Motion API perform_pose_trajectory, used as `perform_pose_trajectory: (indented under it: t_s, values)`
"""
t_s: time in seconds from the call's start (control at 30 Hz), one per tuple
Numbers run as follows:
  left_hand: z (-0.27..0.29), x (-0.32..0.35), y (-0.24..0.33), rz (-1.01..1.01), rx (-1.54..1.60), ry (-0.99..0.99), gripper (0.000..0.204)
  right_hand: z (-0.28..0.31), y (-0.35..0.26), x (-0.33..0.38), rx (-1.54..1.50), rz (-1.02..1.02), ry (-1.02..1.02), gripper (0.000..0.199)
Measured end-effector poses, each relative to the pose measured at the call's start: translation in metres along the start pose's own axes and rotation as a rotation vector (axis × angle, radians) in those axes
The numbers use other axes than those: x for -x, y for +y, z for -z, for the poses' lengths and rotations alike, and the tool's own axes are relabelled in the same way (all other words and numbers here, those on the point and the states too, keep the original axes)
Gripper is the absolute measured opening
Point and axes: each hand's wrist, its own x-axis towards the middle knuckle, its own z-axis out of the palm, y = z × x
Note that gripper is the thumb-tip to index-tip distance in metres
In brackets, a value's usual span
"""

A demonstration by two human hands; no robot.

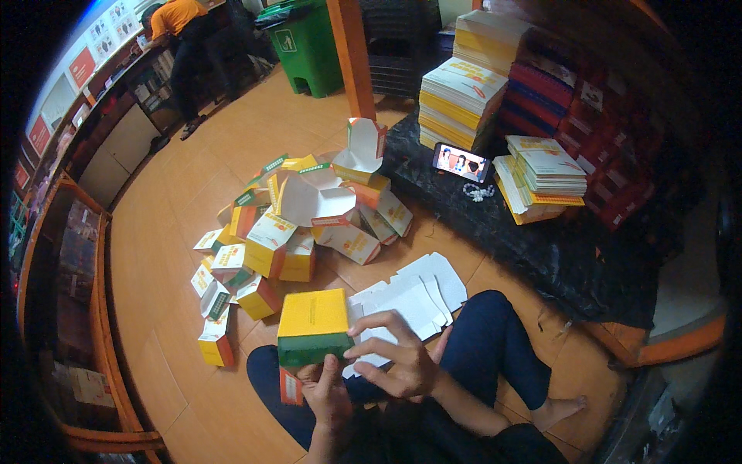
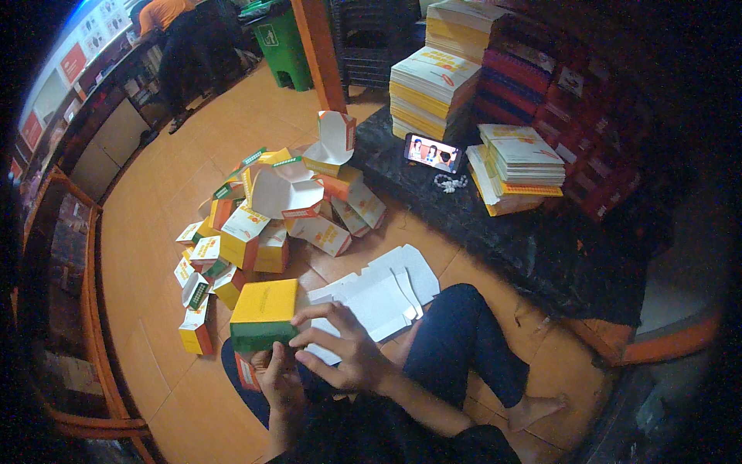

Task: The person sits on the floor and folds flat cardboard pieces into small rectangular boxes. They fold the sides and tuck flaps to form each box, then place the finished boxes into a growing pile nearby.

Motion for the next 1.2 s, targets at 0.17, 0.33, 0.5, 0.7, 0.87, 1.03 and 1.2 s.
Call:
perform_pose_trajectory:
  t_s: [0.17, 0.33, 0.5, 0.7, 0.87, 1.03, 1.2]
  values:
    - [0.032, -0.011, 0.010, 0.086, -0.271, -0.455, 0.036, 0.034, 0.019, -0.006, 0.118, -0.141, 0.138, 0.043]
    - [0.048, -0.032, 0.018, 0.203, -0.776, -1.118, 0.025, 0.057, 0.032, 0.006, -0.452, -0.601, -0.042, 0.051]
    - [0.051, -0.048, 0.015, -0.096, -0.964, -1.227, 0.028, 0.032, 0.048, 0.015, -0.373, -0.628, 0.090, 0.043]
    - [0.035, -0.042, 0.016, 0.236, -0.677, -0.645, 0.073, 0.011, 0.046, 0.019, -0.176, -0.614, 0.268, 0.027]
    - [-0.006, -0.031, -0.015, -0.118, -0.603, -0.262, 0.053, -0.019, 0.022, 0.026, 0.055, -0.574, 0.238, 0.019]
    - [-0.004, -0.031, -0.018, -0.063, -0.508, -0.158, 0.025, -0.019, 0.028, 0.021, 0.207, -0.375, 0.247, 0.016]
    - [0.012, -0.031, -0.018, -0.005, -0.447, -0.065, 0.020, -0.015, 0.025, 0.018, 0.142, -0.428, 0.127, 0.018]
